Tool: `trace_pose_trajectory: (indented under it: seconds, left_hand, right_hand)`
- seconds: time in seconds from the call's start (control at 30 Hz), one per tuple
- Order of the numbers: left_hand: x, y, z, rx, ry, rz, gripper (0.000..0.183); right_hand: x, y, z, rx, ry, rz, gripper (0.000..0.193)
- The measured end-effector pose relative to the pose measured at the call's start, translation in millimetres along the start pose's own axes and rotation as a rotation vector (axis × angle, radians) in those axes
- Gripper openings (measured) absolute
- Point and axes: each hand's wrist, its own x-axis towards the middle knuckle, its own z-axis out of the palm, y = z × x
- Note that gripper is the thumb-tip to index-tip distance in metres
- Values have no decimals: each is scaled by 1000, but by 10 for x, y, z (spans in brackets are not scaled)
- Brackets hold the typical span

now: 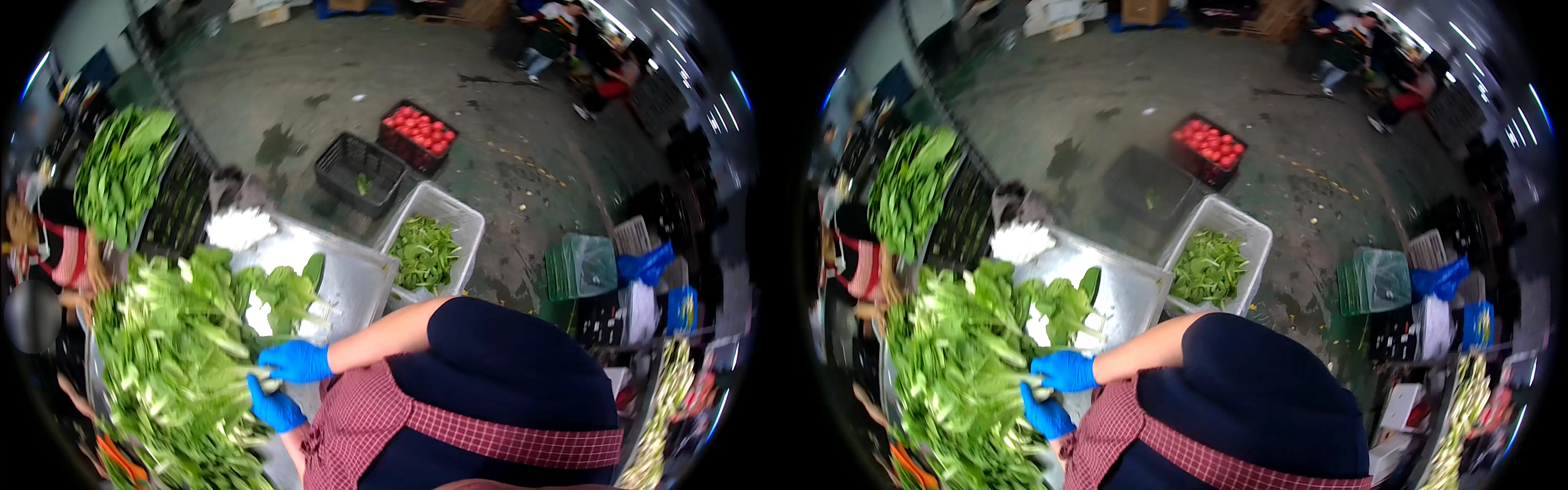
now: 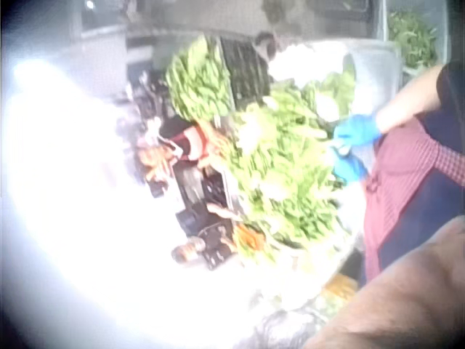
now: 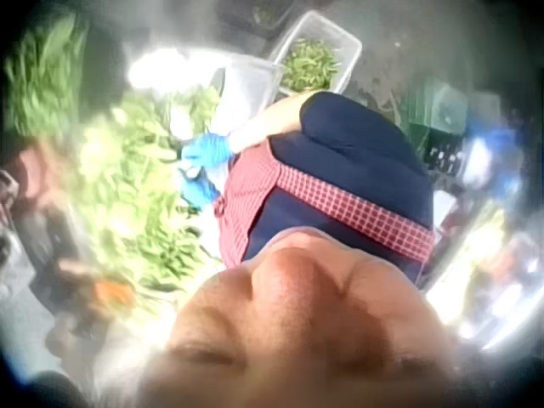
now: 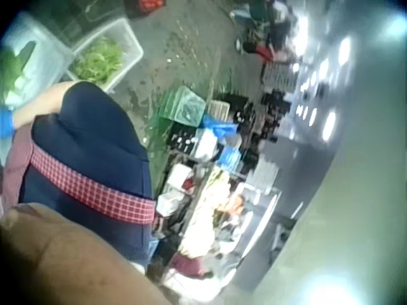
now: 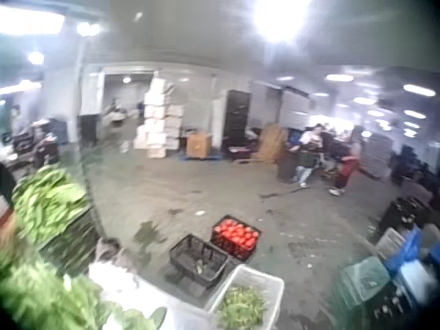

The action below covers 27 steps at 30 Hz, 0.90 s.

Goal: The person stands at a stainless steel table in a commercial kitchen, wearing blue gloves and a red checkered apron. They repeatedly pick up bunches of leafy green vegetables, remove the lower leaves by hand, and place the trimmed stems into a clear plastic bin. A coworker is visible in the background performing similar tasks.

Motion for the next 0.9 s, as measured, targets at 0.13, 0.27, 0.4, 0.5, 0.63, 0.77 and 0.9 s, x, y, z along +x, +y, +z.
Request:
trace_pose_trajectory:
  seconds: [0.13, 0.27, 0.4, 0.5, 0.63, 0.77, 0.9]
  left_hand:
    - [16, 41, 127, 11, -83, 52, 39]
    - [58, 100, -59, 74, -263, 42, 46]
    - [-35, 112, -121, 51, -284, 68, 53]
    - [20, 30, -228, 23, -299, 34, 56]
    - [2, -16, -227, 74, -194, 64, 50]
    - [-79, 21, -37, 242, -381, 219, 32]
    - [64, -201, -128, 128, -70, 123, 27]
  right_hand:
    - [-12, 86, 68, 587, 91, 144, 23]
    - [1, 96, -46, 1062, -104, 475, 23]
    - [2, 221, -5, 1171, -219, 384, 27]
    - [-16, 262, 34, 1098, -227, 326, 31]
    - [-16, 372, 81, 1095, -189, 326, 15]
    - [-55, 332, 13, 1228, -114, 429, 19]
    - [6, 324, -196, 928, -99, 350, 24]
